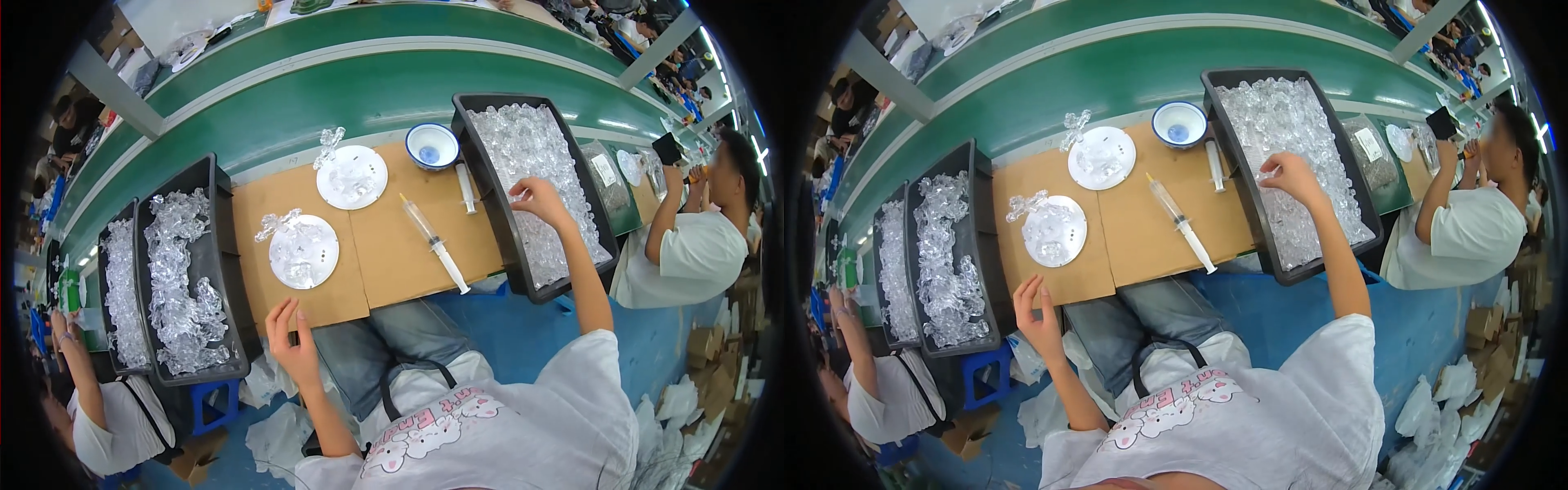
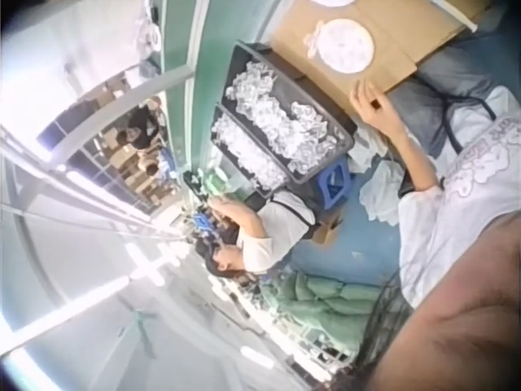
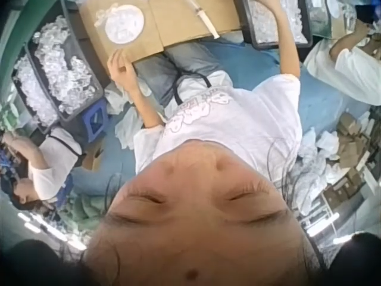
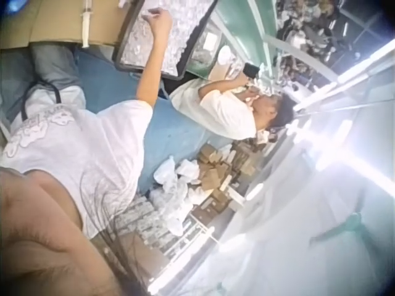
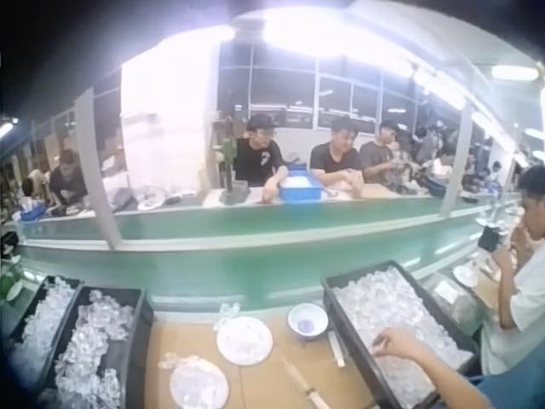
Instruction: Assembling crystal-like decorative fixtures by gluing pieces onto a circular base and applying adhesive with a syringe.
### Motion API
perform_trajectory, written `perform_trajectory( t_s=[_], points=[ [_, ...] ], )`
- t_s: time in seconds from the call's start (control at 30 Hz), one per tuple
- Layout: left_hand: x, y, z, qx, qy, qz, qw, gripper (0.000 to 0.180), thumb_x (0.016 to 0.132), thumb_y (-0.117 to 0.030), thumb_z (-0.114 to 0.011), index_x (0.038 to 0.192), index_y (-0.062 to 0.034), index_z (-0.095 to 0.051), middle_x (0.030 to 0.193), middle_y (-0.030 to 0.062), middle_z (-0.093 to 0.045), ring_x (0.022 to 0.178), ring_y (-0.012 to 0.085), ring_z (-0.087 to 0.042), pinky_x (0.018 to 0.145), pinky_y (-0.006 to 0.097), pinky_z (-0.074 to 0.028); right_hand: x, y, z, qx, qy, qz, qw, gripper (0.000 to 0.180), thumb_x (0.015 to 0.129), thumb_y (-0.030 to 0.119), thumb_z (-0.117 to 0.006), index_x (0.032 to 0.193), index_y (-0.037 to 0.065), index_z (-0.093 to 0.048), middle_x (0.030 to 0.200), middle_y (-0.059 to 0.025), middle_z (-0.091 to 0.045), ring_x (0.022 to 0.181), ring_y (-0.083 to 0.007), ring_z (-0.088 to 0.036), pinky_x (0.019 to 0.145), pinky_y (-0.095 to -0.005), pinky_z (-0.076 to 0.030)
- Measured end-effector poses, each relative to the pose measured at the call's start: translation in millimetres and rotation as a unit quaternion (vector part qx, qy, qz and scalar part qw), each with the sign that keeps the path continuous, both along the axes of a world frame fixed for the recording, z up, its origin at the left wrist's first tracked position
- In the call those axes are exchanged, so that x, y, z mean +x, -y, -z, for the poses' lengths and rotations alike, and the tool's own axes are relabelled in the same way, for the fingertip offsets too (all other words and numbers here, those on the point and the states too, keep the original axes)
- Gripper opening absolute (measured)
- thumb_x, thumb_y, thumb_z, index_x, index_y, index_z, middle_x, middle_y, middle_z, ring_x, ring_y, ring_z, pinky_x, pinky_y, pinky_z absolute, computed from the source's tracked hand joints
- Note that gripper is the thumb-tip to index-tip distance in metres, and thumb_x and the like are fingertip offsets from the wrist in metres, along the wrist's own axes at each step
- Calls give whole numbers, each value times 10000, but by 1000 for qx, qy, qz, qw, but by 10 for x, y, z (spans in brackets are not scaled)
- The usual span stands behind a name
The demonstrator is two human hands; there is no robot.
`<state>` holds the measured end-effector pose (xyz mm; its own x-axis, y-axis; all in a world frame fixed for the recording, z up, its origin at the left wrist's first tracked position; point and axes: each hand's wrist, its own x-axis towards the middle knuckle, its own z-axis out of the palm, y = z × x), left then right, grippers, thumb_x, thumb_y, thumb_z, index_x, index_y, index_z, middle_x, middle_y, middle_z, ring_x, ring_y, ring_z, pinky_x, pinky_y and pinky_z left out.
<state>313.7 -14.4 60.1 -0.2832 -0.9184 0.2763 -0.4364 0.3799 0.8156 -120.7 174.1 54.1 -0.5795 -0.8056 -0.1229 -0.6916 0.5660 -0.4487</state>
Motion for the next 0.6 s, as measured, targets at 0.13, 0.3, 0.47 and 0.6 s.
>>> perform_trajectory(
  t_s=[0.13, 0.3, 0.47, 0.6],
  points=[
    [-22, -67, 6, 27, -5, 27, 999, 168, 849, -40, -577, 997, 7, -641, 1055, 103, -602, 993, 197, -560, 882, 298, -415, 63, -143, -64, -160, 35, 90, 982, 279, 735, 178, -714, 976, 47, -669, 901, -88, -672, 762, -164, -634, 657, -289, -496],
    [-268, -207, -19, 178, -200, 104, 958, 172, 846, -36, -605, 1009, 7, -643, 1008, 71, -626, 910, 136, -586, 804, 241, -450, 1061, 178, -553, -314, 211, 69, 923, 189, 767, 46, -675, 954, 34, -654, 1012, -62, -648, 841, -107, -613, 628, -214, -481],
    [-717, -346, -137, 364, -288, 225, 857, 222, 837, -30, -628, 1055, 7, -623, 961, 57, -640, 883, 130, -607, 825, 258, -469, 2006, 653, -545, -340, 125, -95, 927, 247, 675, -31, -728, 902, 27, -648, 1041, -103, -631, 860, -134, -616, 657, -237, -504],
    [-610, -241, -44, 262, -248, 179, 915, 246, 815, -33, -650, 1058, -8, -622, 956, 76, -641, 904, 162, -607, 823, 278, -466, 2344, 1002, -238, -407, 137, -144, 892, 245, 703, 12, -734, 928, 24, -638, 1032, -120, -633, 868, -175, -638, 698, -274, -525]
  ],
)
